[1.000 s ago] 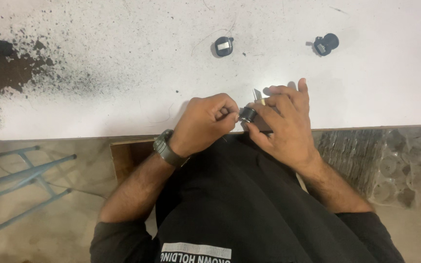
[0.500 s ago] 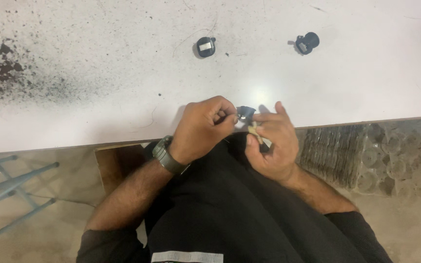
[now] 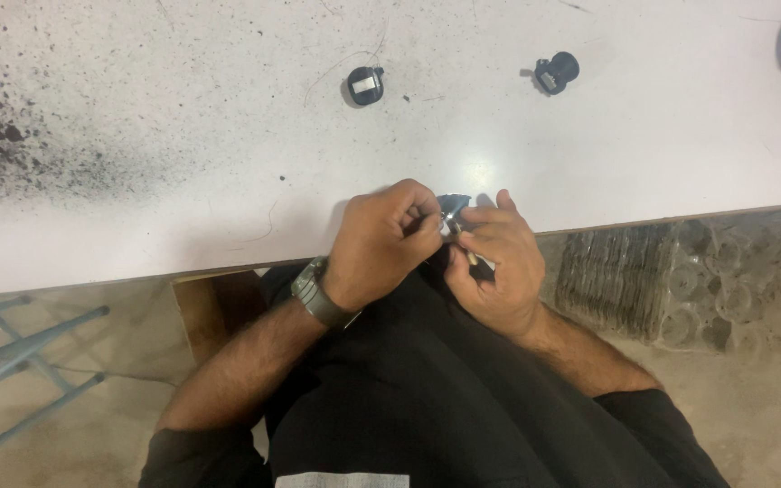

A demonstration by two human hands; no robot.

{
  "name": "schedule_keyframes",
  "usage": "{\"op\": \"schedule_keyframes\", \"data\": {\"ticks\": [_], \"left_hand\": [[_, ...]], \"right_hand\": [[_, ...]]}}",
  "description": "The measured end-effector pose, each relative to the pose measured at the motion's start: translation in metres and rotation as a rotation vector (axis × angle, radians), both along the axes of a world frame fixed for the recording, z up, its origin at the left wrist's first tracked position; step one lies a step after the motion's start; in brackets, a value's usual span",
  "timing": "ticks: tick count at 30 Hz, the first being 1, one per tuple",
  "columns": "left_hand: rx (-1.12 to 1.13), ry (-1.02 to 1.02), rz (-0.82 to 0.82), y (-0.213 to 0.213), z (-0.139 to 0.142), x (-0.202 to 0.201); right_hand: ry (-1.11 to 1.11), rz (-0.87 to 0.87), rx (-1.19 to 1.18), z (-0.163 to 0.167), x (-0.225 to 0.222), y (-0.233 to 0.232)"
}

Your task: The person assembles small black plastic components at a white worktable, fitting a small metal piece into each plastic part and pressing the pieces together by hand, using a small blade-like tool to help seat the parts, and setting finished assemblies aside on the table.

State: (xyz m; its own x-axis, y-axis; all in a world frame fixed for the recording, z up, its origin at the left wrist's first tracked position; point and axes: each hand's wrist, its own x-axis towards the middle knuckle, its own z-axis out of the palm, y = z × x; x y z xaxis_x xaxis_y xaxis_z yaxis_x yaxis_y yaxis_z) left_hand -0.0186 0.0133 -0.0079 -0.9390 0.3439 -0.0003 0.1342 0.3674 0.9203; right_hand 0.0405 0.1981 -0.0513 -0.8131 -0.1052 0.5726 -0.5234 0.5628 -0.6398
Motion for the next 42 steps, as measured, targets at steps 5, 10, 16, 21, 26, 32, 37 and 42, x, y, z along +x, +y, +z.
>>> {"op": "schedule_keyframes", "data": {"ticks": [5, 10, 16, 21, 26, 32, 37, 42], "left_hand": [[0.025, 0.002, 0.009, 0.001, -0.001, 0.002], [0.031, -0.023, 0.006, 0.002, 0.001, 0.002], [0.036, 0.001, 0.014, 0.004, 0.001, 0.003], [0.055, -0.027, 0.01, 0.005, -0.001, 0.004], [0.049, -0.003, 0.003, 0.004, -0.002, 0.004], [0.027, -0.038, 0.011, 0.005, -0.003, 0.003], [0.043, -0.007, 0.02, 0.006, -0.003, 0.005], [0.071, -0.029, 0.011, 0.007, -0.003, 0.005]], "right_hand": [[-0.018, 0.002, 0.016, 0.008, -0.001, 0.002], [-0.051, 0.018, -0.04, 0.015, -0.001, 0.004], [-0.041, 0.02, -0.014, 0.02, -0.001, 0.004], [-0.055, 0.022, -0.02, 0.022, 0.0, 0.004], [-0.053, 0.038, -0.002, 0.02, 0.0, 0.006], [-0.045, 0.04, -0.013, 0.017, 0.0, 0.006], [-0.047, 0.028, -0.005, 0.022, -0.001, 0.004], [-0.093, 0.041, -0.03, 0.028, -0.003, 0.008]]}}
